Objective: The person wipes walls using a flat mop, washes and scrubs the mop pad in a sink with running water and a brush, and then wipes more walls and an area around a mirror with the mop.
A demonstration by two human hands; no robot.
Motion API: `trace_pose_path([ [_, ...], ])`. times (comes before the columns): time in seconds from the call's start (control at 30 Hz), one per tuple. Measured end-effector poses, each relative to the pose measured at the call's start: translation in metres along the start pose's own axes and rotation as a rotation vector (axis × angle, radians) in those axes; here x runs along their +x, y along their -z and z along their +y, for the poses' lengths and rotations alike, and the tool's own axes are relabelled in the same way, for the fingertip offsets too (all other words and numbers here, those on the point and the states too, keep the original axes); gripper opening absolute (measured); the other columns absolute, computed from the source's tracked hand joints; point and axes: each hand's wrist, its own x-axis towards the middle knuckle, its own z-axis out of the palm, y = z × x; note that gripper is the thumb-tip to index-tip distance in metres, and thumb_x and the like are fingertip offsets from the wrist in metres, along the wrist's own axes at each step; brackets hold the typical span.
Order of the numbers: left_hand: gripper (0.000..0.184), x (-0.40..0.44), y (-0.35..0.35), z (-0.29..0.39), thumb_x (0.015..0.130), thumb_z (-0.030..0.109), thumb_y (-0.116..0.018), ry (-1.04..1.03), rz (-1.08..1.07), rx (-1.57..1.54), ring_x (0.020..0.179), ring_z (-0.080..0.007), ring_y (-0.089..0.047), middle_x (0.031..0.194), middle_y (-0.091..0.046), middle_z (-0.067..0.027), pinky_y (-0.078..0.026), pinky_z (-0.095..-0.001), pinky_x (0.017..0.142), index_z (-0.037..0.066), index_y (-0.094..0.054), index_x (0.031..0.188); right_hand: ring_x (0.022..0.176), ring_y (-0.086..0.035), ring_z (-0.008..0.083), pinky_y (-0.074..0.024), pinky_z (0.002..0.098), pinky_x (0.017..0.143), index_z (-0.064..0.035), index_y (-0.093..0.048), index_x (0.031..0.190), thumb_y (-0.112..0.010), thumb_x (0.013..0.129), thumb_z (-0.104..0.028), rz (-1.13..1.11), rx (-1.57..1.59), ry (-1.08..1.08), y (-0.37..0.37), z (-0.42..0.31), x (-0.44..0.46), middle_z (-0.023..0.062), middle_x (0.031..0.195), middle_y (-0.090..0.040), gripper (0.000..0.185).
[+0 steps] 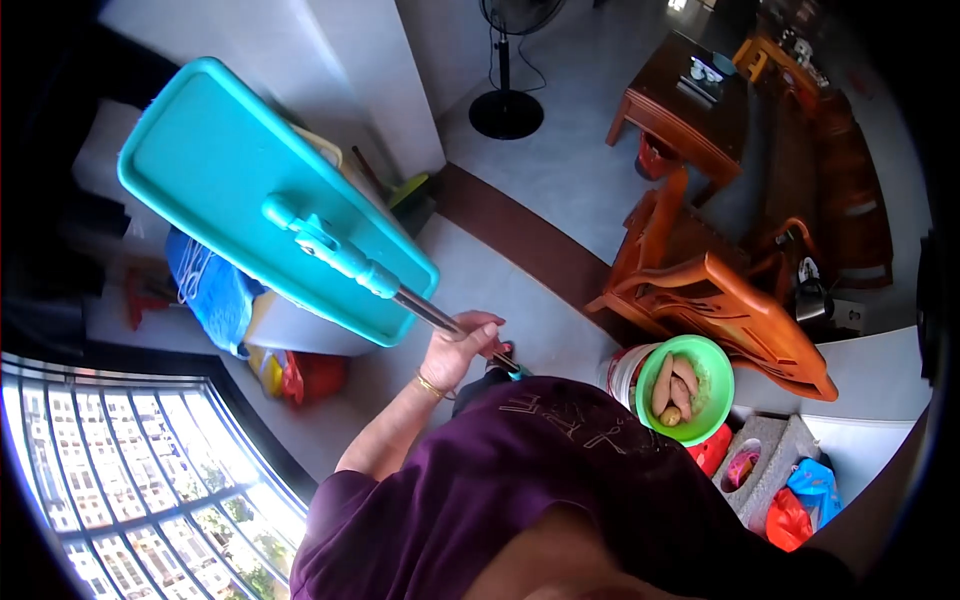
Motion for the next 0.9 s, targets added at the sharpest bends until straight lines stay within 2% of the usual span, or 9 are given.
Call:
trace_pose_path([
  [0.07,0.023,0.026,0.021,0.011,0.087,0.014,-0.058,-0.067,-0.008,-0.007,0.066,-0.0178,-0.060,0.066,-0.058,-0.0076,-0.049,-0.0290,0.065,-0.007,-0.058,0.098,0.110,-0.050,0.0238,-0.0402,0.0332,0.093,-0.0071,-0.047,0.126,-0.052,0.087,-0.037,0.026,-0.018,-0.016,-0.011,-0.001,0.015,0.0132,0.120,-0.052,0.049],
  [0.13,0.024,0.046,0.036,0.028,0.087,0.014,-0.058,-0.034,0.038,-0.026,0.065,-0.0175,-0.060,0.066,-0.058,-0.0081,-0.048,-0.0281,0.064,-0.007,-0.059,0.098,0.110,-0.050,0.0239,-0.0403,0.0332,0.093,-0.0071,-0.047,0.126,-0.052,0.086,-0.037,0.060,-0.042,-0.038,-0.018,0.000,0.026,0.0132,0.120,-0.052,0.050],
  [0.2,0.023,0.066,0.052,0.038,0.087,0.014,-0.058,-0.073,-0.014,-0.007,0.065,-0.0166,-0.059,0.071,-0.060,-0.0095,-0.047,-0.0267,0.061,-0.007,-0.059,0.099,0.109,-0.050,0.0239,-0.0404,0.0332,0.093,-0.0071,-0.047,0.126,-0.052,0.086,-0.037,0.084,-0.046,-0.061,-0.026,0.002,0.043,0.0132,0.120,-0.052,0.050],
  [0.37,0.020,0.111,0.067,0.044,0.088,0.012,-0.056,-0.060,0.014,-0.028,0.067,-0.0148,-0.059,0.074,-0.061,-0.0086,-0.047,-0.0255,0.063,-0.004,-0.059,0.100,0.109,-0.051,0.0240,-0.0405,0.0332,0.093,-0.0070,-0.047,0.126,-0.052,0.086,-0.038,0.136,-0.077,-0.084,-0.025,0.012,0.083,0.0133,0.120,-0.052,0.050],
  [0.47,0.019,0.141,0.065,0.048,0.088,0.011,-0.057,-0.057,0.026,-0.022,0.066,-0.0110,-0.056,0.079,-0.061,-0.0061,-0.047,-0.0241,0.061,-0.004,-0.060,0.099,0.109,-0.051,0.0241,-0.0406,0.0332,0.092,-0.0070,-0.047,0.126,-0.052,0.086,-0.038,0.140,-0.075,-0.091,-0.024,0.029,0.118,0.0134,0.120,-0.052,0.050],
  [0.53,0.021,0.166,0.064,0.056,0.088,0.015,-0.059,-0.072,0.023,0.104,0.067,-0.0103,-0.055,0.077,-0.060,-0.0054,-0.046,-0.0235,0.061,-0.002,-0.061,0.099,0.109,-0.051,0.0241,-0.0407,0.0332,0.092,-0.0070,-0.047,0.126,-0.052,0.086,-0.038,0.136,-0.072,-0.089,-0.027,0.034,0.148,0.0134,0.120,-0.052,0.051],
  [0.6,0.024,0.196,0.062,0.063,0.088,0.016,-0.059,-0.075,0.033,0.111,0.077,-0.0148,-0.059,0.083,-0.063,-0.0100,-0.048,-0.0258,0.067,-0.004,-0.060,0.101,0.109,-0.051,0.0241,-0.0407,0.0332,0.092,-0.0070,-0.047,0.126,-0.052,0.086,-0.038,0.156,-0.073,-0.075,-0.019,0.047,0.179,0.0135,0.119,-0.053,0.051],
  [0.9,0.027,0.339,0.014,0.138,0.087,0.018,-0.061,-0.164,0.061,0.167,0.077,-0.0151,-0.060,0.083,-0.063,-0.0103,-0.049,-0.0266,0.068,-0.004,-0.060,0.102,0.108,-0.051,0.0243,-0.0410,0.0331,0.092,-0.0069,-0.047,0.125,-0.053,0.086,-0.039,0.147,-0.056,0.078,0.011,0.054,0.350,0.0136,0.119,-0.053,0.051],
])
